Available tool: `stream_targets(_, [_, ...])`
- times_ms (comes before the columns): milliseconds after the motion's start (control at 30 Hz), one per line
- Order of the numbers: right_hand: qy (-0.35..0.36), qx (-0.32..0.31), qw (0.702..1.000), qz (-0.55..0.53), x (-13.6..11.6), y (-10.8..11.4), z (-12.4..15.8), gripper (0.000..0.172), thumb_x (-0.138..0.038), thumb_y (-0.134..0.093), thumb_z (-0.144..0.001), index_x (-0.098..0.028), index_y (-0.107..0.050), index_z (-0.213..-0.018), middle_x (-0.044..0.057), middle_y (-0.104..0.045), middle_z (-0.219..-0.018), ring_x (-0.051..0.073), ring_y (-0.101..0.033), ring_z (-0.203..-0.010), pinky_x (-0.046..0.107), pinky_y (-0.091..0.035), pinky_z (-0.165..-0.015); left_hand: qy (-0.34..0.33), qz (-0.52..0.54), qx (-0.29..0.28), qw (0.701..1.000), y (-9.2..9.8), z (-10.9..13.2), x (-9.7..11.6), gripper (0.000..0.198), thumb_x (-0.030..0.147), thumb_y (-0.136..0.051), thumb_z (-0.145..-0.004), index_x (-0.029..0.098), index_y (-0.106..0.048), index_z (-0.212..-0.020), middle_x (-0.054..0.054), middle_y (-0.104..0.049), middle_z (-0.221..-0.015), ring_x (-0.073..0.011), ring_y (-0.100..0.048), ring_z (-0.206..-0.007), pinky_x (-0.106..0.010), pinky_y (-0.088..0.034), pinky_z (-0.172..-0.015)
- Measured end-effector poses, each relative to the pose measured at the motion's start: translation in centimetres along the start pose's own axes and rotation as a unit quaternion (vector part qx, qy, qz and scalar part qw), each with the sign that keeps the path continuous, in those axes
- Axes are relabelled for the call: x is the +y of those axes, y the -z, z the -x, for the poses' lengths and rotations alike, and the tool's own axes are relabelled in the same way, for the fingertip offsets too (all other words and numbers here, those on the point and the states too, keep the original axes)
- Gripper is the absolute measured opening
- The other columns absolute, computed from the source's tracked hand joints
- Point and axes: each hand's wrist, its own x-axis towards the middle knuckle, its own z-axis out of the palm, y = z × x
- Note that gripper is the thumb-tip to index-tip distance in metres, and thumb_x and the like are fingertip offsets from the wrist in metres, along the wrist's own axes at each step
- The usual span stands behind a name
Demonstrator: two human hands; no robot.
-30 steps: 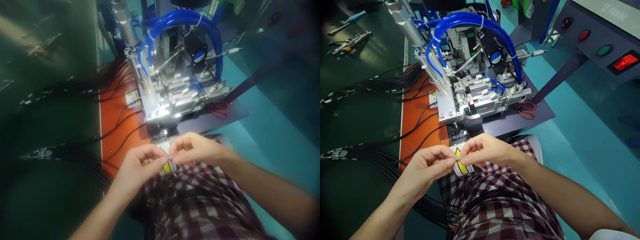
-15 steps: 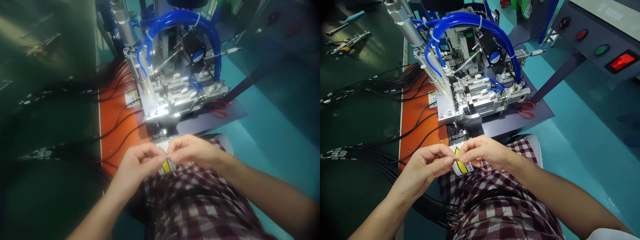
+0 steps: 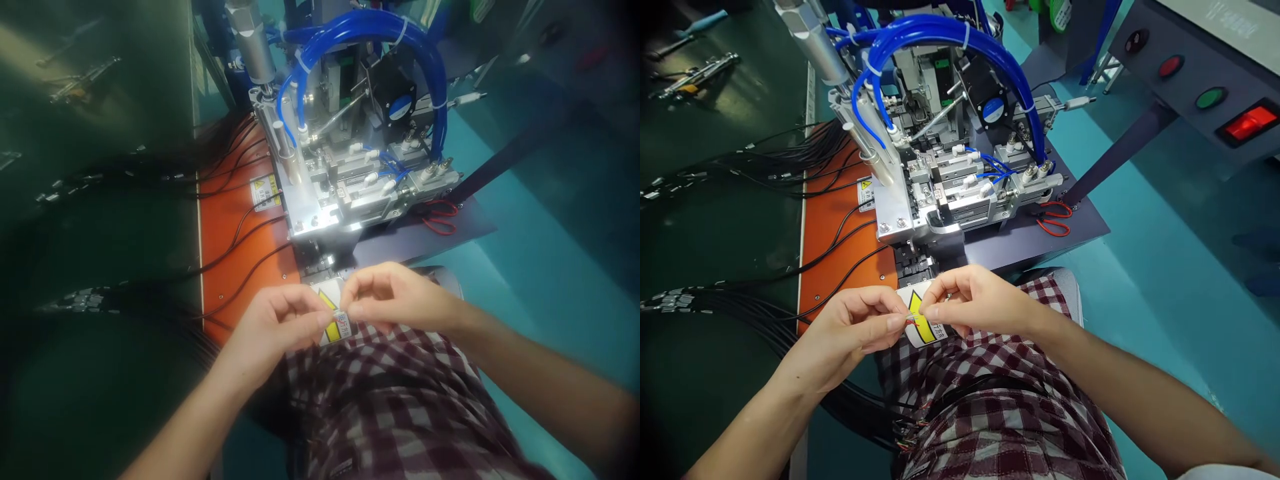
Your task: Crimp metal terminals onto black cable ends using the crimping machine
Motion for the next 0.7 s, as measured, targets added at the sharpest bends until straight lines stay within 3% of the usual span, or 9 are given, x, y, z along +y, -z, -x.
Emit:
stream_targets(233, [0.005, 0.02, 0.998, -0.055, 0.7, -1.1, -0.3, 0.011, -0.019, -0.073, -0.073, -0.013, -0.065, -0.076, -0.005, -0.057, -0.055, 0.005, -0.047, -0.043, 0.016, -0.034, -0.041, -0.004, -0.001, 0.006, 1.0, 0.1, -0.1, -0.2, 0.021, 0.032, -0.078, -0.072, 0.015, -0.067, -0.068, 0.002, -0.056, -0.056, -0.0031, -0.041, -0.045, -0.015, -0.03, -0.043])
stream_targets(700, [0.023, 0.014, 0.991, -0.129, 1.0, -1.3, -0.5, 0.013, -0.016, -0.077, -0.069, -0.011, -0.065, -0.072, -0.007, -0.056, -0.05, 0.004, -0.046, -0.04, 0.014, -0.033, -0.038, -0.011, -0.003, -0.008, 1.0, 0.3, -0.2, -0.4, 0.023, 0.033, -0.078, -0.073, 0.014, -0.066, -0.069, 0.002, -0.056, -0.056, -0.0031, -0.041, -0.047, -0.014, -0.03, -0.044])
